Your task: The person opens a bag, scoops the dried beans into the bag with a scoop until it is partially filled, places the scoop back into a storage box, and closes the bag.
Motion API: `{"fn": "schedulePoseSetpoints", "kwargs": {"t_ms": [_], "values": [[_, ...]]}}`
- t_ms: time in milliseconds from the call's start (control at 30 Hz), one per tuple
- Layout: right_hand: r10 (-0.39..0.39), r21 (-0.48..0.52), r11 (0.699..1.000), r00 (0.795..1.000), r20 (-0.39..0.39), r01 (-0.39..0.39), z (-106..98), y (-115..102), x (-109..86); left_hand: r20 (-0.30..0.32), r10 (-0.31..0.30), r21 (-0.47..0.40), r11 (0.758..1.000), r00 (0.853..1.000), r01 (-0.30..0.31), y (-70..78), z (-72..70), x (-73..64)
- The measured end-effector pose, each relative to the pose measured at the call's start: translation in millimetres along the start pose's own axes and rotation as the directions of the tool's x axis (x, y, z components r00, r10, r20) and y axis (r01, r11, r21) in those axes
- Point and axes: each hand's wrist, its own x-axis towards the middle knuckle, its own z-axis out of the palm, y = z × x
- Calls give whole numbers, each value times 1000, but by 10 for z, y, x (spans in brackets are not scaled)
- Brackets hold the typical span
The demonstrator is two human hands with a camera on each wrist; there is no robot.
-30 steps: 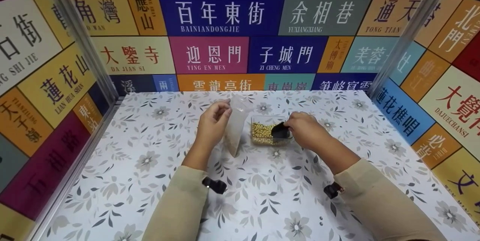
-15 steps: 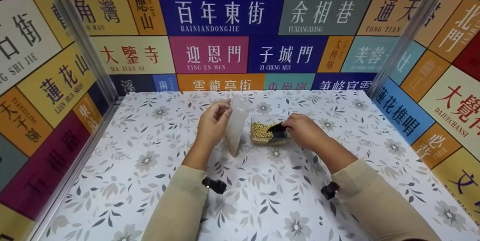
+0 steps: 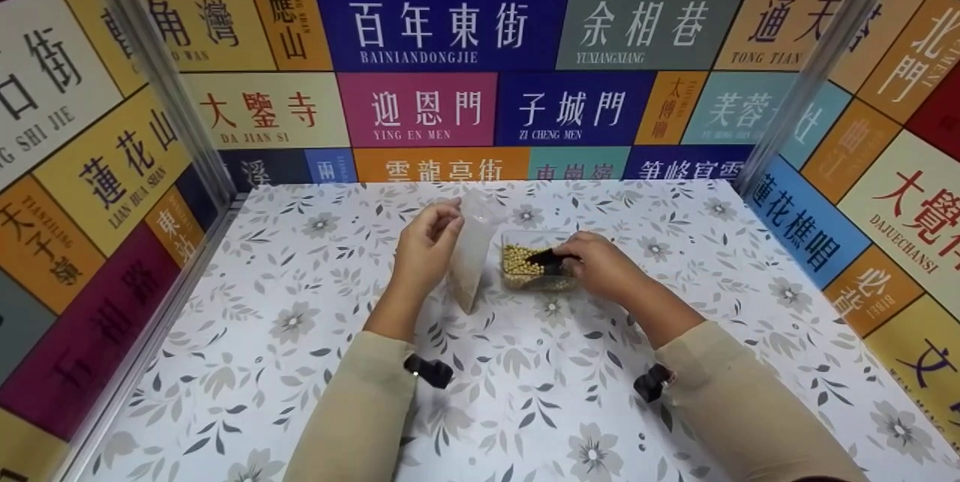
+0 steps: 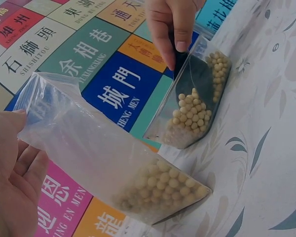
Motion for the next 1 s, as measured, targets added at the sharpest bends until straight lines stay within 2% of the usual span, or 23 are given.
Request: {"fn": "schedulePoseSetpoints", "kwargs": {"t_ms": [233, 433, 700, 1000], "values": [[17, 63, 998, 999, 32, -19, 62, 15, 29, 3, -16, -8, 1000, 1000, 16, 1, -4, -6], [87, 121, 988, 995, 52, -93, 99, 27, 21, 3, -26, -6, 1000, 1000, 26, -5, 1, -7], [146, 189, 971, 989, 30, -149, 176, 27, 26, 17, -13, 18, 1000, 1000, 13, -12, -18, -18], [155, 214, 965, 988, -8, -150, 202, 30, 5, 8, -10, 5, 1000, 1000, 10, -22, -15, -10]]}}
